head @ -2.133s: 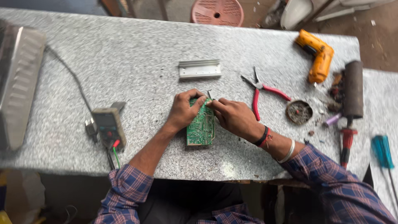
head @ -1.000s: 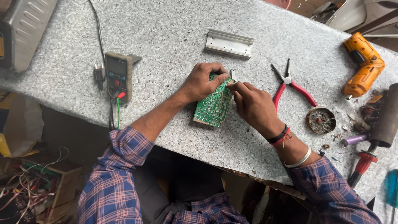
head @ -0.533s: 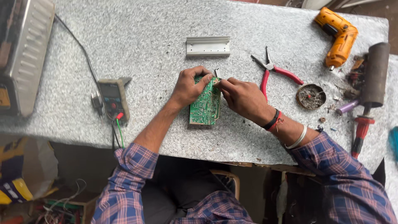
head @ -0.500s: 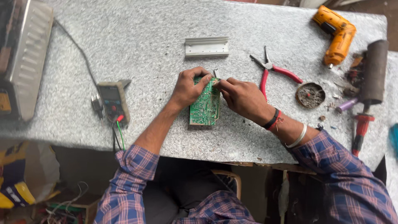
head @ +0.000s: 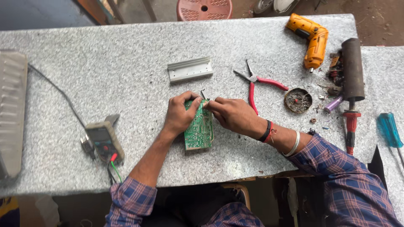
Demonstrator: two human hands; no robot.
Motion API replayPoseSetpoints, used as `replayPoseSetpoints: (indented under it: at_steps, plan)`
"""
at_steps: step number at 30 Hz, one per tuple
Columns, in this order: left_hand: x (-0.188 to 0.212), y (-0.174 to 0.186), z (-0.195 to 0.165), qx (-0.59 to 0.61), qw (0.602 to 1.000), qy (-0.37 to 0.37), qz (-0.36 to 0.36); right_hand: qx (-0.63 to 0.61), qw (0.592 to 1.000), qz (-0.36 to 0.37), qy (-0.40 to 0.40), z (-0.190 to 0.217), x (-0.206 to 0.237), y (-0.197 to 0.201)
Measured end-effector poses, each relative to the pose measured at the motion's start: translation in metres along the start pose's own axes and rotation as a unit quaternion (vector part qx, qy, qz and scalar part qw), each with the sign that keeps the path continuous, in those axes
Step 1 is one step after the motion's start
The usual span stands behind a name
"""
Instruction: The person uses a yellow screwdriver to scrape and clean traces on a green printed circuit board. They then use pliers to bend and adjust metal pins on the board. The person continues scraping different areas of the board with the screwdriver.
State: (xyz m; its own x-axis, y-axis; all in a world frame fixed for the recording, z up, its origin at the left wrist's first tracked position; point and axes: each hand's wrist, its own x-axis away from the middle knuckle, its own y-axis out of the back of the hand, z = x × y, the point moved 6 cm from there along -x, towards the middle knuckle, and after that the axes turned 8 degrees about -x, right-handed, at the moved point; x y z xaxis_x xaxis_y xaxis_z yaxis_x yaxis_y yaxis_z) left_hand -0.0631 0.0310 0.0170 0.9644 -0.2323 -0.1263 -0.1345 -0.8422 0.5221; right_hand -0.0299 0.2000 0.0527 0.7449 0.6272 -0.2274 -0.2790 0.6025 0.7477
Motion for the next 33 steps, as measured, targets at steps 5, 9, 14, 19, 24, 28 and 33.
replayPoseSetpoints:
  at_steps: [5,9,14,19,24,28,33]
  plan:
    - [0.003,0.001,0.0001,-0.003,1.0,0.003,0.0,0.003,1.0,0.008,-0.008,-0.0008,0.0014,-0.0023]
    - [0.0058,0.0013,-0.0053,-0.014,1.0,-0.026,-0.01,-0.001,1.0,0.01,-0.021,-0.0028,0.0033,-0.0039]
    - [0.007,0.0013,-0.0037,-0.001,1.0,0.014,0.009,0.02,1.0,-0.006,-0.007,0.0007,0.0046,-0.0025]
    - [0.0058,0.0029,-0.0052,-0.023,1.0,-0.008,0.002,0.01,1.0,-0.003,-0.014,0.0023,0.0033,-0.0018]
    - [0.0063,0.002,-0.0029,-0.02,1.0,0.011,0.01,-0.011,1.0,0.014,-0.024,-0.0002,0.0025,-0.0017]
    - [0.0051,0.0033,-0.0041,-0.015,1.0,0.006,0.007,-0.002,1.0,0.013,-0.013,0.0009,0.001,-0.0013]
    - [0.0057,0.0036,-0.0018,-0.003,1.0,0.006,0.006,-0.02,0.999,0.024,-0.016,0.0007,-0.0006,-0.0008]
